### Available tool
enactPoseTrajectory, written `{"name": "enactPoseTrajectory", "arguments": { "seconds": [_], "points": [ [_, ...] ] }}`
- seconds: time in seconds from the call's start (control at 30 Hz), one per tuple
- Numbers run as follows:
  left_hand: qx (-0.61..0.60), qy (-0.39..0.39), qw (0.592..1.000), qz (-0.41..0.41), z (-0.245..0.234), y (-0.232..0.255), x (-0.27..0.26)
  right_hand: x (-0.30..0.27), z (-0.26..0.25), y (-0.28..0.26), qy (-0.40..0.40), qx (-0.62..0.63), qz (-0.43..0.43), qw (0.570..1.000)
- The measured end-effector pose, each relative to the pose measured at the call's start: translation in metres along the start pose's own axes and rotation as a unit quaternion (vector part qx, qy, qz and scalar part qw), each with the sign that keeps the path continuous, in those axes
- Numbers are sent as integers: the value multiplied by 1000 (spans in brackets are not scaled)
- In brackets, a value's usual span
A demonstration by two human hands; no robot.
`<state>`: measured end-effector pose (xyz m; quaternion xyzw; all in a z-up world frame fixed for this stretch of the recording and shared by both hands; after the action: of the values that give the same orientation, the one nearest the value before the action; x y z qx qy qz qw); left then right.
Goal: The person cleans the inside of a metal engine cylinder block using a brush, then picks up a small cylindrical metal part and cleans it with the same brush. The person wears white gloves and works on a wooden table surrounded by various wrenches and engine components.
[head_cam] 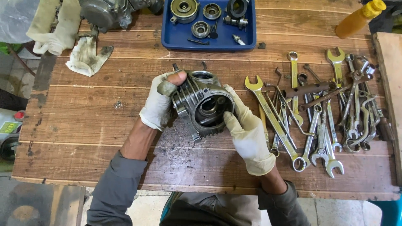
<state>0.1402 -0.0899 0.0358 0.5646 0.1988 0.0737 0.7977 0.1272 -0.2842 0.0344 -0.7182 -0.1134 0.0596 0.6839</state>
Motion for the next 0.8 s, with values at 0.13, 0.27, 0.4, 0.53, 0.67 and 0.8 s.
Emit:
{"name": "enactPoseTrajectory", "arguments": {
  "seconds": [0.13, 0.27, 0.4, 0.53, 0.67, 0.8],
  "points": [
    [-15, -2, 1000, -7, -1, 3, 2, 2, 1, -1, -6, 13, -7, 1000],
    [-25, -7, 999, -42, 0, 8, 4, 5, 4, -9, -14, 18, -27, 999],
    [-41, -3, 995, -90, -10, -3, 16, 9, 8, -14, -19, 8, -44, 999],
    [-64, -7, 990, -126, -12, -10, 25, 14, 9, -11, -20, 7, -57, 998],
    [-91, -21, 984, -151, -24, -25, 38, 19, 14, -15, -37, -8, -76, 996],
    [-103, -29, 981, -164, -38, -42, 57, 24, 19, -12, -41, 9, -92, 995]
  ]
}}
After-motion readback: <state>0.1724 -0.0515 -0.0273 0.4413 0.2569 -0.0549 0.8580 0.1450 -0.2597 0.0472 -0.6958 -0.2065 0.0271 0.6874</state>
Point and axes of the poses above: each hand's wrist, its own x-axis towards the middle knuckle, its own z-axis out of the palm, y = z × x, the point moved 4 cm from there along x, towards the middle knuckle, and after that the axes turned 13 degrees about x, right-handed, at the moved point
